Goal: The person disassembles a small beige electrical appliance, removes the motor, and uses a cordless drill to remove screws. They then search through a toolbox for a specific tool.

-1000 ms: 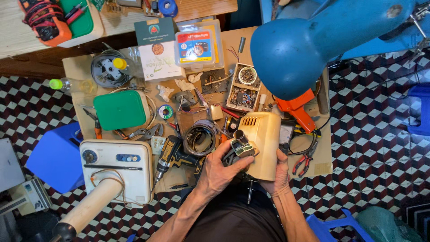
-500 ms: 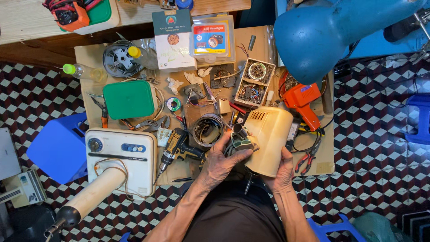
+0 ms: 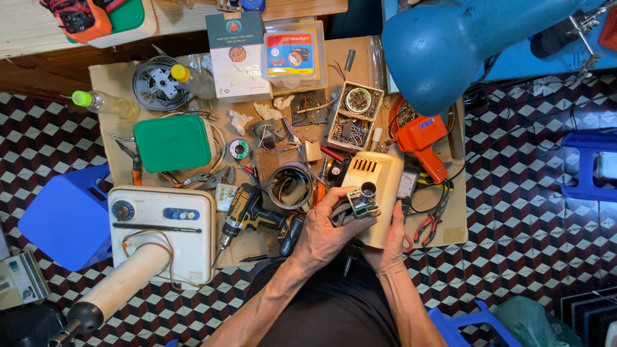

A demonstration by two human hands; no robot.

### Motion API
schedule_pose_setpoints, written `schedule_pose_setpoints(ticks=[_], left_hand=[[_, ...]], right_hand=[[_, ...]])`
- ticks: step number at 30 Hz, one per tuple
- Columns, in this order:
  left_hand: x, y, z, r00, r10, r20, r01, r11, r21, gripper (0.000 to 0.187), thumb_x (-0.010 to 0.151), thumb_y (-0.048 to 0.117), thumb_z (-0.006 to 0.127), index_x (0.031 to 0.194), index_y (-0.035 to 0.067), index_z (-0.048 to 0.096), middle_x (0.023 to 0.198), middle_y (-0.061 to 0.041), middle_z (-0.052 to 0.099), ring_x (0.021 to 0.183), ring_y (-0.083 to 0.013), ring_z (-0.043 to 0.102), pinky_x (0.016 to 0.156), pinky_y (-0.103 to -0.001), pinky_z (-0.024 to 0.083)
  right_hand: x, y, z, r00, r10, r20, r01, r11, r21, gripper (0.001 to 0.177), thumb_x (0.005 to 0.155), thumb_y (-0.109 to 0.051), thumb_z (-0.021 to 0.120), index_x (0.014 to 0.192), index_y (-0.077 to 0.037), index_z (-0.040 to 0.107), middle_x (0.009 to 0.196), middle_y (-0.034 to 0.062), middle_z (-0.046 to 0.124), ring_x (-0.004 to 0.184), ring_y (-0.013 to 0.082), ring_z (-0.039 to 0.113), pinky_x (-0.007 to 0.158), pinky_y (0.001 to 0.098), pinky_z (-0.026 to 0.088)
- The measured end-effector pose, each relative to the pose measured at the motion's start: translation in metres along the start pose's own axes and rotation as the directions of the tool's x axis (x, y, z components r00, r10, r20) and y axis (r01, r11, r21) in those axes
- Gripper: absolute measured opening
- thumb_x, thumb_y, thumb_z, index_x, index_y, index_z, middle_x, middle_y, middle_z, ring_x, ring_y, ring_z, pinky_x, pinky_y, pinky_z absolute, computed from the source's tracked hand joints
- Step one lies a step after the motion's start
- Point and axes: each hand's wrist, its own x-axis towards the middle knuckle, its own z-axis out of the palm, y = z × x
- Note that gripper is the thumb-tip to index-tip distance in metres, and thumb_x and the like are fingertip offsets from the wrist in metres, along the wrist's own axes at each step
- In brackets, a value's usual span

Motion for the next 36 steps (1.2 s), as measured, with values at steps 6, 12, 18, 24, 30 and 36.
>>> schedule_pose_setpoints(ticks=[6, 12, 18, 24, 30, 36], left_hand=[[0.021, 0.006, 0.026, 0.957, 0.29, -0.024, -0.235, 0.819, 0.524, 0.051, 0.089, 0.031, 0.079, 0.132, 0.01, 0.064, 0.113, -0.01, 0.074, 0.097, -0.0204, 0.075, 0.083, -0.033, 0.063], [0.069, 0.029, 0.03, 0.958, 0.237, -0.162, -0.103, 0.811, 0.576, 0.038, 0.085, 0.032, 0.079, 0.117, 0.013, 0.069, 0.098, -0.012, 0.079, 0.084, -0.0273, 0.078, 0.069, -0.037, 0.06], [0.093, 0.039, 0.038, 0.931, 0.319, -0.177, -0.092, 0.675, 0.732, 0.055, 0.079, 0.032, 0.081, 0.127, 0.009, 0.065, 0.091, -0.017, 0.076, 0.077, -0.0322, 0.075, 0.066, -0.041, 0.059], [0.107, 0.029, 0.049, 0.941, 0.285, -0.182, -0.046, 0.641, 0.766, 0.049, 0.081, 0.032, 0.081, 0.12, 0.009, 0.063, 0.087, -0.018, 0.075, 0.077, -0.0356, 0.074, 0.065, -0.046, 0.057], [0.115, 0.02, 0.058, 0.917, 0.385, -0.101, -0.155, 0.579, 0.8, 0.046, 0.083, 0.026, 0.078, 0.119, 0.004, 0.059, 0.087, -0.021, 0.074, 0.076, -0.04, 0.073, 0.068, -0.051, 0.056], [0.111, 0.022, 0.059, 0.943, 0.307, -0.129, -0.125, 0.684, 0.718, 0.048, 0.085, 0.028, 0.074, 0.119, 0.003, 0.052, 0.083, -0.022, 0.073, 0.075, -0.0408, 0.072, 0.066, -0.051, 0.056]], right_hand=[[0.012, 0.004, 0.013, 0.996, -0.04, -0.075, 0.026, 0.983, -0.184, 0.068, 0.098, -0.064, 0.047, 0.143, -0.013, 0.048, 0.134, 0.008, 0.059, 0.124, 0.0266, 0.057, 0.109, 0.0502, 0.045], [0.026, 0.002, 0.029, 0.984, 0.135, -0.113, -0.135, 0.991, 0.005, 0.083, 0.087, -0.07, 0.052, 0.149, -0.015, 0.049, 0.143, 0.0075, 0.058, 0.133, 0.0316, 0.052, 0.112, 0.0517, 0.039], [0.043, 0.012, 0.022, 0.994, 0.09, -0.066, -0.085, 0.994, 0.068, 0.085, 0.083, -0.064, 0.063, 0.15, -0.013, 0.047, 0.149, 0.0077, 0.055, 0.136, 0.0307, 0.051, 0.116, 0.0478, 0.038], [0.045, 0.006, 0.007, 0.989, 0.121, -0.085, -0.123, 0.992, -0.016, 0.082, 0.09, -0.065, 0.049, 0.151, -0.011, 0.044, 0.15, 0.0088, 0.055, 0.136, 0.0305, 0.052, 0.115, 0.0473, 0.039], [0.034, 0.001, 0.02, 0.986, 0.163, 0.041, -0.166, 0.979, 0.118, 0.074, 0.096, -0.06, 0.042, 0.15, -0.009, 0.045, 0.148, 0.0112, 0.055, 0.132, 0.0312, 0.054, 0.112, 0.0491, 0.041], [0.024, 0.004, 0.027, 0.951, 0.173, 0.257, -0.23, 0.951, 0.209, 0.067, 0.1, -0.055, 0.048, 0.149, -0.008, 0.048, 0.142, 0.0139, 0.058, 0.129, 0.0329, 0.056, 0.112, 0.0506, 0.043]])
